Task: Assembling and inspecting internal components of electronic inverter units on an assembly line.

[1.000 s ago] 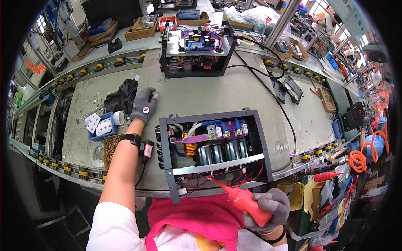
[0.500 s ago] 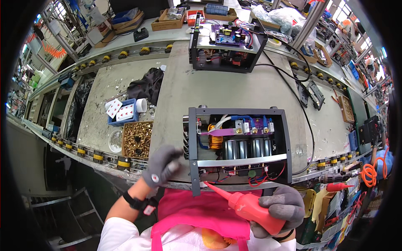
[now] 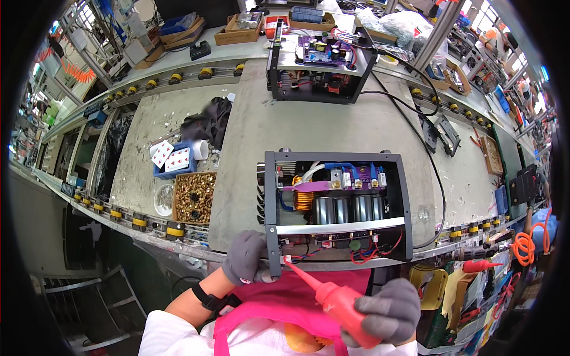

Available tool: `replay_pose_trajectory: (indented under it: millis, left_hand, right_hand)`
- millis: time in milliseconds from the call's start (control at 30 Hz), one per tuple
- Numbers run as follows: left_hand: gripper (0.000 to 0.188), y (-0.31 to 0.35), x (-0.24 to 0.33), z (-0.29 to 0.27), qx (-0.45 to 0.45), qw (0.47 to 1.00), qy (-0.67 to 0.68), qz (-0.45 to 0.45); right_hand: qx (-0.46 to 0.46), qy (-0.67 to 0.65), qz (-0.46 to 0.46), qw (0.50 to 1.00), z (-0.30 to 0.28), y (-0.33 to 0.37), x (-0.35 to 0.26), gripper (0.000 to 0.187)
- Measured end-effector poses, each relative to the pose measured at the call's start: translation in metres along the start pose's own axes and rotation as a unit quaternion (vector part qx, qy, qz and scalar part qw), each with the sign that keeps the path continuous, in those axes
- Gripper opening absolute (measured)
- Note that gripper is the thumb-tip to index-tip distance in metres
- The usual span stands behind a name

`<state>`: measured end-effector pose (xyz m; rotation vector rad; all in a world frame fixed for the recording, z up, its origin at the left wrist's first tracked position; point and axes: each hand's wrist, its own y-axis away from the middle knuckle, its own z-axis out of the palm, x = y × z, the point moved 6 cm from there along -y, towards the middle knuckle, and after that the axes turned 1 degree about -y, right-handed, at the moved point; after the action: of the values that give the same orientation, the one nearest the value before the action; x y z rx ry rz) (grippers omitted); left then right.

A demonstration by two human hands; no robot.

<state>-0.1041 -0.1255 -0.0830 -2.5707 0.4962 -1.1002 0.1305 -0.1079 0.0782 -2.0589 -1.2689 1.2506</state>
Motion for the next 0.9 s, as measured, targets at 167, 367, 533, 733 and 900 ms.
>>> replay_pose_trajectory:
  millis: [167, 367, 533, 733, 900]
  left_hand:
    - [0.068, -0.011, 0.009, -0.006, 0.035, 0.999, 0.015, 0.008]
    - [0.064, -0.021, 0.008, -0.008, 0.06, 0.997, 0.045, -0.014]
    - [0.063, -0.017, 0.005, -0.01, 0.062, 0.996, 0.057, -0.041]
    - [0.064, -0.035, 0.009, -0.021, 0.057, 0.988, 0.105, -0.102]
    - [0.072, -0.054, 0.011, -0.038, 0.055, 0.952, 0.213, -0.214]
  right_hand:
    - [0.111, 0.031, -0.084, 0.99, -0.026, 0.018, 0.01, 0.049]
    - [0.054, 0.104, 0.038, 0.992, -0.033, 0.03, 0.026, 0.05]
    - [0.046, 0.071, 0.051, 0.995, -0.03, 0.027, 0.036, 0.047]
    - [0.055, 0.158, 0.024, 0.986, -0.04, 0.016, 0.025, 0.048]
    - [0.158, -0.002, -0.061, 0.986, -0.023, 0.004, 0.035, 0.048]
